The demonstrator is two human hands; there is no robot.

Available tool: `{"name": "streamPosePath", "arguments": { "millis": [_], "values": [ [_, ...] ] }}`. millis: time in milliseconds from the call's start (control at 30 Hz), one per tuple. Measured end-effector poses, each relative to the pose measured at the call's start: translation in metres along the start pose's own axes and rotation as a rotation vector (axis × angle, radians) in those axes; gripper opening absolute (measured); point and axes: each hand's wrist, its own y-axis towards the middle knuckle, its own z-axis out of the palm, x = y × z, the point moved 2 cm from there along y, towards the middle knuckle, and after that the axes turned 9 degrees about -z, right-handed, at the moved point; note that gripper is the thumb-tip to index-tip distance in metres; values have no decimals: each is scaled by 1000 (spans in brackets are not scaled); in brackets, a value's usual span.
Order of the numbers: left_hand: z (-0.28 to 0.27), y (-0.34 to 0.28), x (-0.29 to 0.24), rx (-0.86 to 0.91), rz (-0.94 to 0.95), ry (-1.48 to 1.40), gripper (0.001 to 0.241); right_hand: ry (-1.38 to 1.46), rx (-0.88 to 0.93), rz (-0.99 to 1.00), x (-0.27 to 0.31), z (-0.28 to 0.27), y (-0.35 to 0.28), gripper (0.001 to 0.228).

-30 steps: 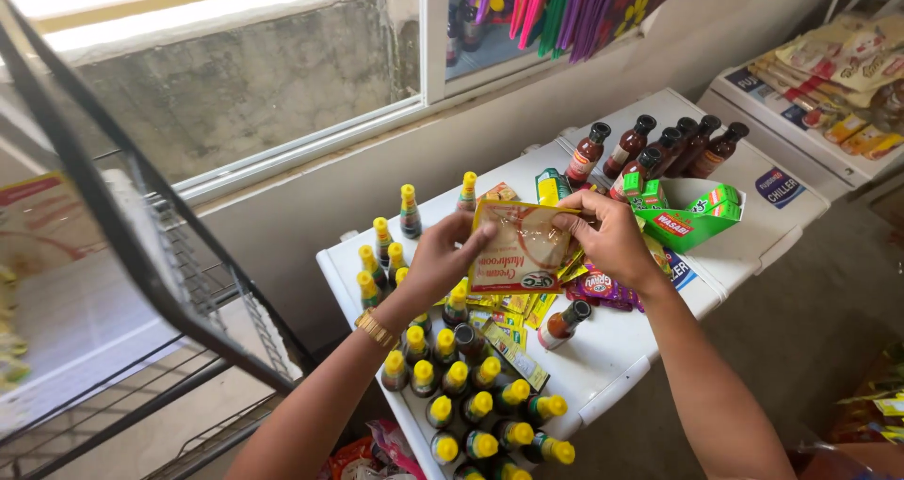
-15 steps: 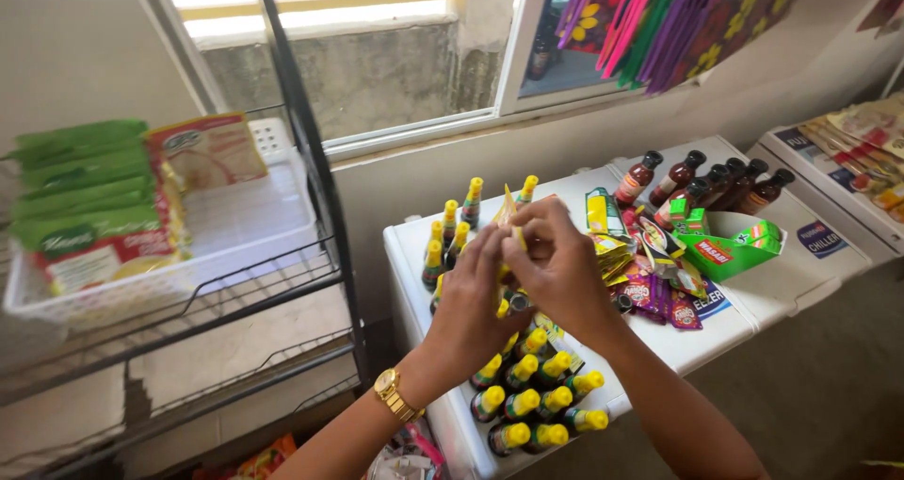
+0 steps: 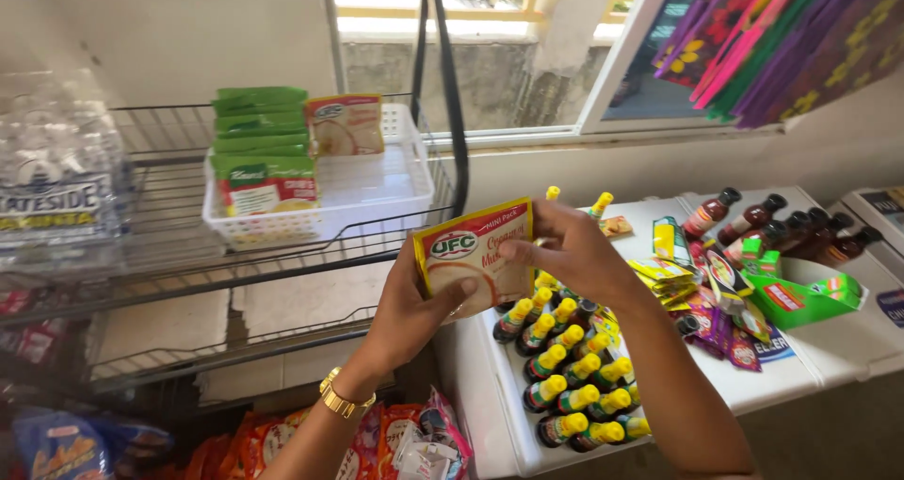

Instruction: The person is stocking and organizing various packets of spices and condiment bottles from a table onto a wire shelf.

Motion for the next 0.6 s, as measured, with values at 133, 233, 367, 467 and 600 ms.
{"name": "streamPosePath", "arguments": {
  "millis": [133,233,367,467,600],
  "values": [
    [-34,-12,-15,-91,-25,11,44,179,-19,-76,-24,38,24,30],
    [-72,-2,-31,-221,35,120,34,104,-130,-204,-9,61,57,20],
    [-126,44,-71,-445,386,443,41,-220,-404,-361,15,84,119,23],
    [-167,101,-74,-500,431,547,44,-486,-533,-400,-3,94,173,27],
    [-220,174,-52,-487,220,750,37,-667,-578,-167,-73,96,246,22]
  ]
}}
